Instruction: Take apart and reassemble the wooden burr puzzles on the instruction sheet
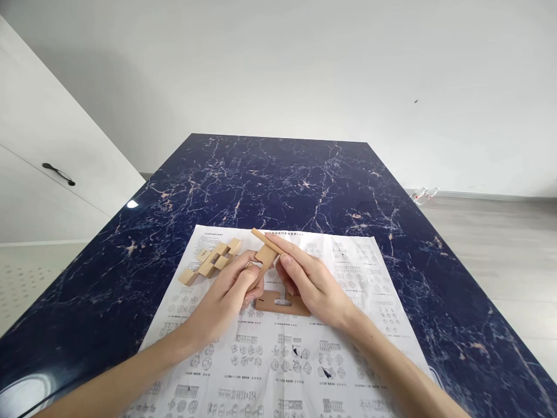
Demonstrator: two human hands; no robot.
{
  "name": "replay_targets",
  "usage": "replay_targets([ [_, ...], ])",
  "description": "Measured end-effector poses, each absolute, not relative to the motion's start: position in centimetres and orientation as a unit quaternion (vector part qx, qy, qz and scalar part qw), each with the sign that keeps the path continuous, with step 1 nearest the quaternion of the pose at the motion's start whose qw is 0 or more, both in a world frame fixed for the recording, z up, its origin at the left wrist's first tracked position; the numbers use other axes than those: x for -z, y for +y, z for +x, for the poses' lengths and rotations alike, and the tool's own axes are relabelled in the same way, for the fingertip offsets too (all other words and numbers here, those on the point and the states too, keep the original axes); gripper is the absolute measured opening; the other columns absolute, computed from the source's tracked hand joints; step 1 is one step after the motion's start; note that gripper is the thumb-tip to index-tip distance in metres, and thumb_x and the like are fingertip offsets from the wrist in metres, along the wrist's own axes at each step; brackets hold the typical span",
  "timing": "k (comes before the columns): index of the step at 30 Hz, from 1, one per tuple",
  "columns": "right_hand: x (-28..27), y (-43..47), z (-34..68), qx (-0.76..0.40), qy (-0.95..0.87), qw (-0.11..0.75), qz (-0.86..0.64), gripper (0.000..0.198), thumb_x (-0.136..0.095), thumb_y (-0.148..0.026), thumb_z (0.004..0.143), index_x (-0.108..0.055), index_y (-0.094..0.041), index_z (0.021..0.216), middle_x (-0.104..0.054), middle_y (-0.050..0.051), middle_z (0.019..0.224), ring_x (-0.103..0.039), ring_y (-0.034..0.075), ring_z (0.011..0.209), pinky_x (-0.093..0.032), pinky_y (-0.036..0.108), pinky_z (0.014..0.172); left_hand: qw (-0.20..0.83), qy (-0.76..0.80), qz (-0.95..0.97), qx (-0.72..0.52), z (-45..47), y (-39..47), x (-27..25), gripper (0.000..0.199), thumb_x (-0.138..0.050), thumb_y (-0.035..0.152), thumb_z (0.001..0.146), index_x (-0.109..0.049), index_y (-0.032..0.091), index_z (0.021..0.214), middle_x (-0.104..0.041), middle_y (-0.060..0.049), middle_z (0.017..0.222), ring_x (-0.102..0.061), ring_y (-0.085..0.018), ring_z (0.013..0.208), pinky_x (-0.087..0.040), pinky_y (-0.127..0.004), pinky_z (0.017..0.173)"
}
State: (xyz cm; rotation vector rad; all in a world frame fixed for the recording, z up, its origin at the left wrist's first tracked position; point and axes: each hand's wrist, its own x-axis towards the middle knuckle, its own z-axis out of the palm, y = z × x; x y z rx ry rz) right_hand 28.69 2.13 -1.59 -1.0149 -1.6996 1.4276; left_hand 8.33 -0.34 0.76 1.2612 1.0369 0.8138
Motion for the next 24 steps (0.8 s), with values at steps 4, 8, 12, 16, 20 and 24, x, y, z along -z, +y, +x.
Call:
replay_targets([
  [4,1.34,2.12,28.75,-0.548,-0.661,0.334,-0.388,0.053,-0.038,-0.048,0.115,-0.046,-0.034,0.166,-0.054,0.001,0.077,-0.045,0.019,0.065,-0.046,0.035,0.061,0.611,0.446,0.548,-0.357,8.28,-0.22,-0.46,0.023,-0.037,0.027,0.105,-0.034,0.024,0.083,-0.032,0.007,0.066,-0.026,-0.012,0.057,-0.025,-0.027,0.054],
  [8,1.78,1.92,28.4,-0.525,-0.667,0.339,-0.406,0.053,-0.038,-0.046,0.115,-0.042,-0.035,0.167,-0.055,0.0,0.075,-0.046,0.019,0.063,-0.044,0.034,0.058,0.616,0.453,0.535,-0.36,8.26,-0.26,-0.23,0.026,-0.037,0.026,0.107,-0.033,0.024,0.081,-0.033,0.007,0.067,-0.027,-0.012,0.058,-0.026,-0.028,0.054],
  [12,2.01,1.82,28.24,-0.519,-0.669,0.334,-0.415,0.054,-0.04,-0.044,0.115,-0.041,-0.035,0.168,-0.054,-0.001,0.073,-0.045,0.019,0.061,-0.044,0.034,0.056,0.624,0.447,0.53,-0.36,8.29,-0.31,-0.3,0.029,-0.036,0.028,0.11,-0.033,0.024,0.081,-0.032,0.007,0.067,-0.027,-0.011,0.058,-0.026,-0.028,0.054],
  [16,1.75,2.01,28.59,-0.528,-0.673,0.328,-0.4,0.053,-0.04,-0.044,0.114,-0.043,-0.035,0.167,-0.052,-0.001,0.073,-0.045,0.018,0.061,-0.046,0.034,0.057,0.621,0.44,0.538,-0.364,8.37,-0.26,-0.41,0.032,-0.037,0.032,0.112,-0.032,0.024,0.081,-0.031,0.008,0.066,-0.026,-0.011,0.057,-0.026,-0.028,0.054],
  [20,1.44,2.07,28.79,-0.508,-0.692,0.316,-0.403,0.053,-0.041,-0.044,0.114,-0.045,-0.034,0.166,-0.053,0.0,0.073,-0.046,0.018,0.06,-0.046,0.033,0.054,0.614,0.442,0.545,-0.36,8.38,-0.27,-0.26,0.034,-0.037,0.034,0.113,-0.033,0.024,0.081,-0.031,0.007,0.067,-0.028,-0.011,0.058,-0.027,-0.028,0.054],
  [24,1.73,1.85,28.45,-0.469,-0.707,0.326,-0.417,0.052,-0.039,-0.038,0.114,-0.043,-0.032,0.166,-0.054,-0.001,0.071,-0.047,0.018,0.057,-0.046,0.033,0.051,0.608,0.455,0.544,-0.356,8.38,-0.34,-0.19,0.034,-0.037,0.036,0.113,-0.034,0.023,0.081,-0.032,0.007,0.068,-0.029,-0.011,0.058,-0.028,-0.027,0.054],
])
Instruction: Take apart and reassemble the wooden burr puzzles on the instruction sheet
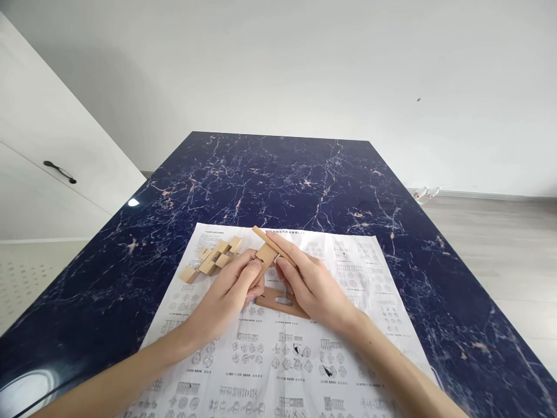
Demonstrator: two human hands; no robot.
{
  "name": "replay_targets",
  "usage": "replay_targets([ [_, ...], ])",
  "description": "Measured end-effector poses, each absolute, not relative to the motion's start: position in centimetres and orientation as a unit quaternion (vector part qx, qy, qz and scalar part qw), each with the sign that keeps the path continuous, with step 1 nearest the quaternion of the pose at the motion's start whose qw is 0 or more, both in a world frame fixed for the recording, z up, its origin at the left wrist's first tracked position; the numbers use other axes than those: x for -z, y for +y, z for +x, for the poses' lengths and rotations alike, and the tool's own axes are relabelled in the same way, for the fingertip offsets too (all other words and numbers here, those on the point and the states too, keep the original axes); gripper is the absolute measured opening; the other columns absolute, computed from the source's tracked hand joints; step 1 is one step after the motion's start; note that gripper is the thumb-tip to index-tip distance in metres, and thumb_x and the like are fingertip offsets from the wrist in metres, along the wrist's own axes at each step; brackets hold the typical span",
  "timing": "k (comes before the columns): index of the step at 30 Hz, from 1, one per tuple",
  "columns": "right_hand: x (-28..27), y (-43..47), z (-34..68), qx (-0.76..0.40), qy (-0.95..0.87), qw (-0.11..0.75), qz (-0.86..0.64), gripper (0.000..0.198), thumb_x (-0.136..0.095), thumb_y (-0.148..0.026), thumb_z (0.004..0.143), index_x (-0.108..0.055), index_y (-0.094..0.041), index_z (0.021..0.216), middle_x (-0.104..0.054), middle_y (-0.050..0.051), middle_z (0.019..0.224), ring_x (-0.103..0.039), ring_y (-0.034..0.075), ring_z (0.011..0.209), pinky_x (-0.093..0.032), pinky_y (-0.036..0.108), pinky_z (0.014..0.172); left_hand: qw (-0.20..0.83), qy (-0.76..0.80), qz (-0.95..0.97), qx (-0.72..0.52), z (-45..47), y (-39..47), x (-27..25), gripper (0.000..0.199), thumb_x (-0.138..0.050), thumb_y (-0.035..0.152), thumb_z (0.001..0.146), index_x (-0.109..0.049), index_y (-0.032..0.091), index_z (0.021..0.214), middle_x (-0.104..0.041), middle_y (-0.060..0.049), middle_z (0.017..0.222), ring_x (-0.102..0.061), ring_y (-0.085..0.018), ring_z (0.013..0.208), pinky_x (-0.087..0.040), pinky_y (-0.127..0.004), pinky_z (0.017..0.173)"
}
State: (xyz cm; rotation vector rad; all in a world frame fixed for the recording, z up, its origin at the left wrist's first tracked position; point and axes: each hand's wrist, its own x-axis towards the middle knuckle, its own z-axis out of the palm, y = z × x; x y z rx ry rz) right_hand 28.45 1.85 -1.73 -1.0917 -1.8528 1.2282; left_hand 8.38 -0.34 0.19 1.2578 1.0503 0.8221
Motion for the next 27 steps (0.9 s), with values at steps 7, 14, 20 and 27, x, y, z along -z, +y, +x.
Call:
replay_targets([
  [7,2.02,1.94,28.43,-0.459,-0.716,0.326,-0.413,0.051,-0.039,-0.033,0.114,-0.042,-0.035,0.166,-0.054,-0.003,0.07,-0.05,0.017,0.058,-0.049,0.031,0.054,0.61,0.45,0.546,-0.357,8.39,-0.27,-0.12,0.034,-0.037,0.034,0.112,-0.033,0.024,0.081,-0.032,0.008,0.067,-0.027,-0.011,0.057,-0.026,-0.027,0.052],
  [14,1.93,1.98,28.81,-0.413,-0.749,0.315,-0.412,0.052,-0.04,-0.031,0.114,-0.043,-0.032,0.165,-0.055,-0.004,0.069,-0.047,0.015,0.055,-0.045,0.028,0.051,0.601,0.462,0.545,-0.359,8.34,-0.33,0.05,0.033,-0.037,0.033,0.112,-0.033,0.024,0.08,-0.033,0.008,0.066,-0.027,-0.011,0.057,-0.026,-0.027,0.052],
  [20,2.54,1.73,28.44,-0.322,-0.76,0.337,-0.454,0.048,-0.043,-0.034,0.114,-0.042,-0.029,0.162,-0.071,0.0,0.089,-0.06,0.015,0.061,-0.052,0.028,0.058,0.611,0.454,0.529,-0.375,8.51,-0.36,-0.14,0.033,-0.04,0.037,0.112,-0.039,0.023,0.083,-0.035,0.008,0.067,-0.026,-0.01,0.056,-0.026,-0.026,0.052],
  [27,2.32,1.82,28.21,-0.194,-0.779,0.358,-0.476,0.025,-0.045,-0.031,0.114,-0.067,-0.02,0.117,-0.069,0.001,0.082,-0.054,0.013,0.056,-0.045,0.027,0.053,0.619,0.452,0.511,-0.388,8.68,-0.36,-0.28,0.034,-0.039,0.04,0.113,-0.036,0.024,0.083,-0.032,0.008,0.067,-0.025,-0.01,0.056,-0.023,-0.028,0.051],
])
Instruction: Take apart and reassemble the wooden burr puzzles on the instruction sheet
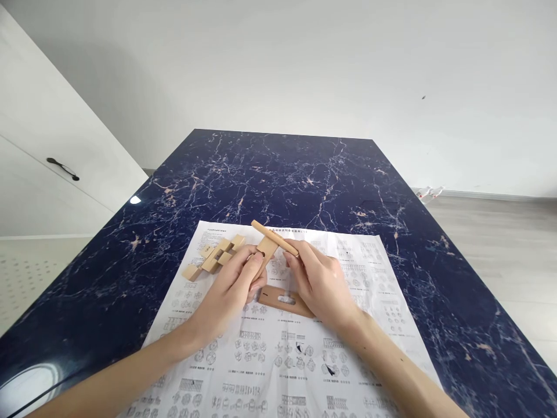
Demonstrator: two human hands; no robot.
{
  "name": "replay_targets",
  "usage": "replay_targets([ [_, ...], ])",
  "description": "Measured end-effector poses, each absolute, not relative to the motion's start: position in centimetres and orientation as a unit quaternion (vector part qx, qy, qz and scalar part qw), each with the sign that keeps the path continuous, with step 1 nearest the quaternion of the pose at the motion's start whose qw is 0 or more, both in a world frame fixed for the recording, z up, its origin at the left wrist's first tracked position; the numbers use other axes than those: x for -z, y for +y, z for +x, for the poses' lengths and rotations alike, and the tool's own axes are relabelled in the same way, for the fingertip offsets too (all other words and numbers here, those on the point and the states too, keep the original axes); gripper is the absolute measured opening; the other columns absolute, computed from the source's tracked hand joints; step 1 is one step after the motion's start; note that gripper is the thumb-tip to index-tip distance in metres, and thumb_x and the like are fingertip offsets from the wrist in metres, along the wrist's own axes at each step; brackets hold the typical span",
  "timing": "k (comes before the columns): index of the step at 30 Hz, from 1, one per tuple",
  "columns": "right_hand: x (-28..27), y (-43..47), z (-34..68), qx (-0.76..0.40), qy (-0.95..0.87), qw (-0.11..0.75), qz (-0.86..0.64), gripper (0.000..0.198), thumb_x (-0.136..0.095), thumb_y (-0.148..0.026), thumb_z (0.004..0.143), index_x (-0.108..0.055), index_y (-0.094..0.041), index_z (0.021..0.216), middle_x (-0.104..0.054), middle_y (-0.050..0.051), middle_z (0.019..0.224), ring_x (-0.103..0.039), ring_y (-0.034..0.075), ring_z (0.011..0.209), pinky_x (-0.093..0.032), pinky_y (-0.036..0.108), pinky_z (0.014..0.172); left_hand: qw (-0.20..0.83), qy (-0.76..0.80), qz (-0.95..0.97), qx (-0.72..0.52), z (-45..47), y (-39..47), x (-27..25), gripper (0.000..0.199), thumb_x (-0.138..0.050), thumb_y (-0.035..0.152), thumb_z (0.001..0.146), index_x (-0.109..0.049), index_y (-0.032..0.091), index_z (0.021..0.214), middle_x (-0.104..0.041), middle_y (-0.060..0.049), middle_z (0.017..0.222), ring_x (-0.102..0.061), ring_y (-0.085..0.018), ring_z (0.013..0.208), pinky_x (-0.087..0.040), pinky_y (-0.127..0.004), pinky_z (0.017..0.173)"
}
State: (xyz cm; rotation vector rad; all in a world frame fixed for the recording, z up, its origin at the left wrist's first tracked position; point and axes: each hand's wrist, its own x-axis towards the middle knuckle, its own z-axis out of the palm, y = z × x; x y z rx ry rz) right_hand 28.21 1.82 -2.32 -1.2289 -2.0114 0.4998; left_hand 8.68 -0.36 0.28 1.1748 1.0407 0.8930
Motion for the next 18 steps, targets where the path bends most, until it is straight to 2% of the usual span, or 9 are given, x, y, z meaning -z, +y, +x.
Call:
replay_targets([
  [8,2.27,2.21,28.74,-0.211,-0.796,0.355,-0.443,0.022,-0.045,-0.025,0.114,-0.066,-0.022,0.109,-0.067,0.001,0.079,-0.057,0.014,0.061,-0.048,0.026,0.058,0.608,0.461,0.52,-0.383,8.58,-0.4,-0.23,0.033,-0.038,0.034,0.112,-0.034,0.024,0.081,-0.032,0.007,0.067,-0.026,-0.01,0.056,-0.024,-0.028,0.051],
  [18,2.47,1.92,28.43,-0.193,-0.796,0.369,-0.439,0.024,-0.045,-0.028,0.114,-0.068,-0.021,0.116,-0.069,0.001,0.081,-0.054,0.014,0.057,-0.047,0.027,0.056,0.604,0.463,0.523,-0.384,8.44,-0.42,-0.16,0.034,-0.037,0.035,0.112,-0.032,0.024,0.081,-0.033,0.007,0.067,-0.025,-0.01,0.055,-0.025,-0.027,0.051],
])
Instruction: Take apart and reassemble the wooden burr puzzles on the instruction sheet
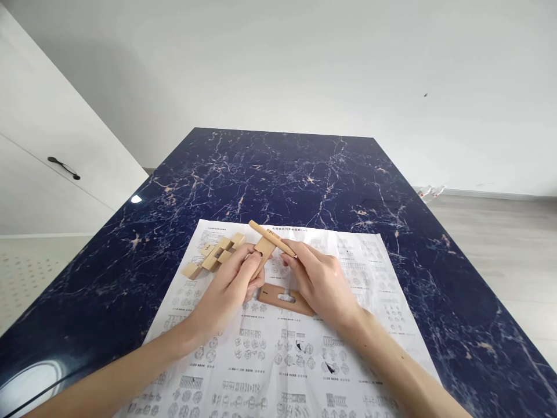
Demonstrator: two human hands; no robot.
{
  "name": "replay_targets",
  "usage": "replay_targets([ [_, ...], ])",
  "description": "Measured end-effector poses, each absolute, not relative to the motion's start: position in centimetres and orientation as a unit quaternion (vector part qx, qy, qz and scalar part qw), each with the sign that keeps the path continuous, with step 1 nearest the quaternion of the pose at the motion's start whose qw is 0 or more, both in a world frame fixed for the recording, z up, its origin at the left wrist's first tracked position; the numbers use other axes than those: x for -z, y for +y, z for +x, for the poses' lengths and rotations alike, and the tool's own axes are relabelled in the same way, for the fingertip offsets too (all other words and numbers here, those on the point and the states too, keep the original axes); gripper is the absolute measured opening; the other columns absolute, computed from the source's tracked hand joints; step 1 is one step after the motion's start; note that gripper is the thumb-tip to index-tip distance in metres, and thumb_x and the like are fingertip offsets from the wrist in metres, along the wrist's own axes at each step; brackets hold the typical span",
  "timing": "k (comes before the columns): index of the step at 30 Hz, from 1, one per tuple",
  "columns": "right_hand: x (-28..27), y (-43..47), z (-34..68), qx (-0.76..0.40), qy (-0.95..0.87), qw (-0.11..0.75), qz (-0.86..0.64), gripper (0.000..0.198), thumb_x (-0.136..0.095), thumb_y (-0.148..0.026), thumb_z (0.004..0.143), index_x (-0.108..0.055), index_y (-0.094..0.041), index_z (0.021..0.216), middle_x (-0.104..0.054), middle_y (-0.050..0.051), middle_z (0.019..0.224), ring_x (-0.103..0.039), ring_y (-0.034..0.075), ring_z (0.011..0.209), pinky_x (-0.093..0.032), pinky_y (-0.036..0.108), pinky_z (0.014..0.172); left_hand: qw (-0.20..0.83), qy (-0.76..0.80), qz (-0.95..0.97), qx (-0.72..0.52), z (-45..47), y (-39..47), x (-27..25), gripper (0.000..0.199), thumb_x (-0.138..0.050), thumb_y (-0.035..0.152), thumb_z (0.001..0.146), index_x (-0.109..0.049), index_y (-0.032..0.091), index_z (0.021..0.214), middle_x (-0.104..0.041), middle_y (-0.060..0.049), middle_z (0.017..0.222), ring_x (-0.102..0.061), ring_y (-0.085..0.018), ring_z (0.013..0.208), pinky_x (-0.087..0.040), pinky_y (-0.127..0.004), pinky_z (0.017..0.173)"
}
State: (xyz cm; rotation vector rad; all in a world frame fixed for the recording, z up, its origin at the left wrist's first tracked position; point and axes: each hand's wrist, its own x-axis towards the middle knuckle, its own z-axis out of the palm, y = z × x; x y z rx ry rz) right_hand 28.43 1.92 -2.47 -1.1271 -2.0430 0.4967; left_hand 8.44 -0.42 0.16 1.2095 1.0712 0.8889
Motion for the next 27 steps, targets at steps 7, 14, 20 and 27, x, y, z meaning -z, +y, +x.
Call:
replay_targets([
  [7,2.12,2.33,28.88,-0.21,-0.808,0.345,-0.428,0.026,-0.044,-0.028,0.114,-0.068,-0.021,0.121,-0.067,0.002,0.079,-0.056,0.016,0.06,-0.047,0.028,0.056,0.607,0.46,0.524,-0.382,8.56,-0.51,-0.15,0.035,-0.038,0.036,0.112,-0.03,0.024,0.08,-0.033,0.007,0.067,-0.027,-0.01,0.055,-0.025,-0.027,0.052],
  [14,2.39,1.94,28.57,-0.191,-0.804,0.357,-0.435,0.025,-0.047,-0.026,0.114,-0.07,-0.019,0.117,-0.066,0.001,0.075,-0.051,0.014,0.054,-0.041,0.028,0.052,0.621,0.456,0.51,-0.382,8.58,-0.44,-0.33,0.034,-0.039,0.037,0.112,-0.031,0.024,0.082,-0.033,0.008,0.068,-0.026,-0.01,0.056,-0.026,-0.027,0.052],
  [20,2.48,2.37,29.11,-0.206,-0.816,0.345,-0.415,0.027,-0.045,-0.027,0.113,-0.07,-0.019,0.118,-0.071,0.004,0.085,-0.061,0.016,0.063,-0.046,0.028,0.056,0.609,0.466,0.517,-0.381,8.59,-0.45,-0.37,0.034,-0.038,0.035,0.112,-0.029,0.024,0.081,-0.033,0.008,0.069,-0.028,-0.01,0.056,-0.027,-0.027,0.052],
  [27,2.47,1.53,28.42,-0.216,-0.826,0.323,-0.409,0.026,-0.046,-0.027,0.114,-0.069,-0.019,0.122,-0.063,0.0,0.075,-0.05,0.014,0.057,-0.043,0.029,0.055,0.607,0.468,0.505,-0.396,8.83,-0.43,-0.47,0.031,-0.04,0.037,0.111,-0.033,0.024,0.083,-0.032,0.008,0.068,-0.028,-0.01,0.056,-0.026,-0.026,0.052],
])
